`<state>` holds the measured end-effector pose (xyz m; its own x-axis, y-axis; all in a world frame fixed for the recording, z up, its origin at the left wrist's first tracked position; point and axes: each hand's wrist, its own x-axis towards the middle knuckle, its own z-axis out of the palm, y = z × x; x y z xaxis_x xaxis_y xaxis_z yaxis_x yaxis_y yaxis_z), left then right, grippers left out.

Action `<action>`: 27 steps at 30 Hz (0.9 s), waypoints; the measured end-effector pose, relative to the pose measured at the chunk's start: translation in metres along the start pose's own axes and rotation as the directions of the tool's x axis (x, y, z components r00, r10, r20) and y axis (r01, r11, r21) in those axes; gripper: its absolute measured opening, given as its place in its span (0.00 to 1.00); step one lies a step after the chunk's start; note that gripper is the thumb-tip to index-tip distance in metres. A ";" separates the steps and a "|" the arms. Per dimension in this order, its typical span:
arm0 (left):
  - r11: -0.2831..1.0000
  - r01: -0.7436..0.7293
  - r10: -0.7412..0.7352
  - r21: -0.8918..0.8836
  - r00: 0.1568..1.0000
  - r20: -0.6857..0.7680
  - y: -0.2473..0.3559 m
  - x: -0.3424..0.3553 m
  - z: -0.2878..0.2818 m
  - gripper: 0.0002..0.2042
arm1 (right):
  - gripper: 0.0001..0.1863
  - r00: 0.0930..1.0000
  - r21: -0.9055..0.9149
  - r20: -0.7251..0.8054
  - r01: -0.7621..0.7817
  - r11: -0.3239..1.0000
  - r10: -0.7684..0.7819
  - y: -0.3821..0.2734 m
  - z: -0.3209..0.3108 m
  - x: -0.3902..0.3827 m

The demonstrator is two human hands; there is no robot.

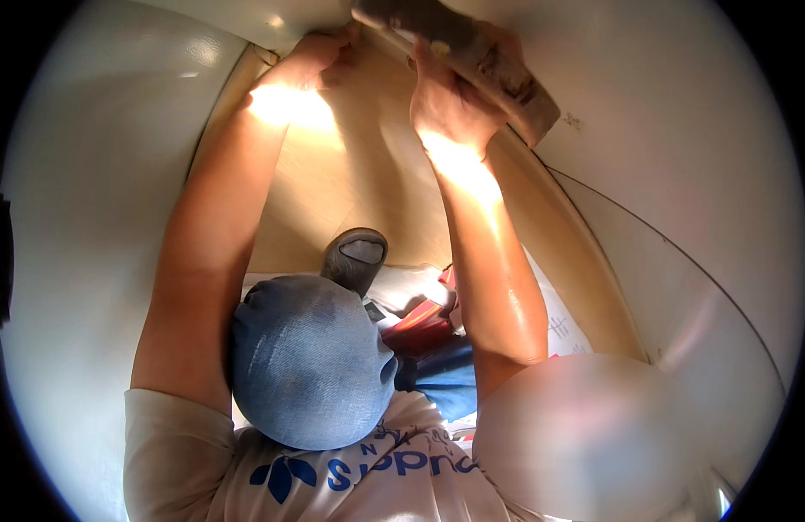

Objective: The person installs a wooden baseboard along a wall by positioning the board, hammering it into place, and using a pneumatic nail gun to secure it. They then handle and fit small wooden trim pieces into a corner, hammering them and securing them with the nail gun.

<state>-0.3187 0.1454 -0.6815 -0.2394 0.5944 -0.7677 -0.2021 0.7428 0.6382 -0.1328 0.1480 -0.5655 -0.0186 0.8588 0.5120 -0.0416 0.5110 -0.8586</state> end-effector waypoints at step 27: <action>0.993 -0.027 0.016 0.112 0.995 0.097 -0.007 0.017 -0.012 0.21 | 0.06 0.988 0.033 0.143 -0.062 0.998 0.057 0.007 0.019 0.003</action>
<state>-0.3328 0.1467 -0.6983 -0.1495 0.6336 -0.7590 -0.0881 0.7561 0.6485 -0.1523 0.1532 -0.5695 -0.1636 0.8723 0.4608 -0.0731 0.4551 -0.8874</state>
